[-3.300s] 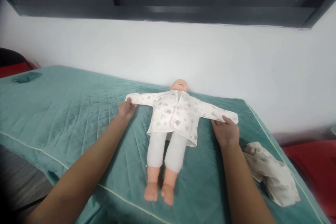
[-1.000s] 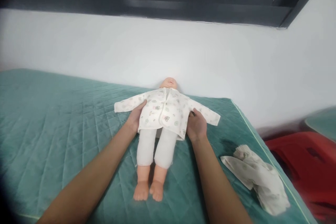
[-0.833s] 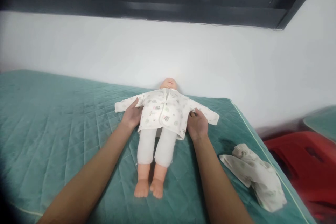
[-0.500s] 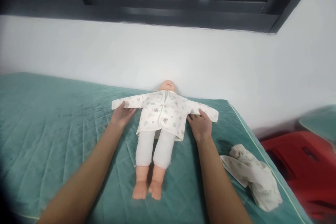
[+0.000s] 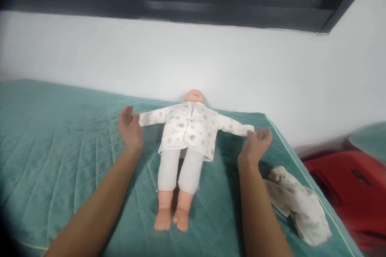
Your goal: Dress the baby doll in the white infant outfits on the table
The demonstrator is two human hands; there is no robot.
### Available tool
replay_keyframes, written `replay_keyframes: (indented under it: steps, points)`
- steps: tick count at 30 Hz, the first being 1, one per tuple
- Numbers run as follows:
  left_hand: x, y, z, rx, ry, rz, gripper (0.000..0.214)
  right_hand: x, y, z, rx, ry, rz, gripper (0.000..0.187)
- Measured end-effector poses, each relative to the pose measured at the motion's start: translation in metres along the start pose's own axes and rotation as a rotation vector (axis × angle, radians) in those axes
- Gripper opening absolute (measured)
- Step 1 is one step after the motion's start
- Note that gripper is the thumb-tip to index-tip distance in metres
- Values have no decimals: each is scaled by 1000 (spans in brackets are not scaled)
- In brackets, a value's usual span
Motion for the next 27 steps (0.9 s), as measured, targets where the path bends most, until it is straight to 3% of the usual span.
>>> replay_keyframes:
  steps: [2,5,7,9,11,14,19,23,27]
  points:
    - [-34,-25,-26,-105,37,368,32,-11,-27,8,87,-14,37,61]
    - [-72,-73,-62,-273,33,931,41,-49,-81,20,207,-153,344,50]
    - [-80,-95,-81,-397,38,1158,49,-74,-117,21,260,-336,611,50]
    - [-80,-103,-90,-442,31,1270,54,-89,-143,19,346,-556,817,52]
    - [-79,-104,-92,-414,10,1309,53,-94,-157,15,436,-715,929,55]
    - [-77,-101,-90,-372,13,1298,43,-93,-156,13,510,-805,929,54]
    - [-74,-99,-88,-410,91,1282,25,-90,-151,18,592,-818,856,15]
    - [-70,-86,-84,-258,57,1178,14,-87,-143,19,445,-696,866,3]
    - [-67,-80,-83,-158,-31,1043,15,-83,-133,13,271,-558,851,5]
Point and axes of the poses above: each hand's wrist, its own y-axis towards the middle knuckle, its own x-axis out of the back of the hand, z = x × y, the point moved 7 cm from there along y, towards the middle knuckle, and after that the axes turned 13 degrees about -x, right-handed, at the moved point
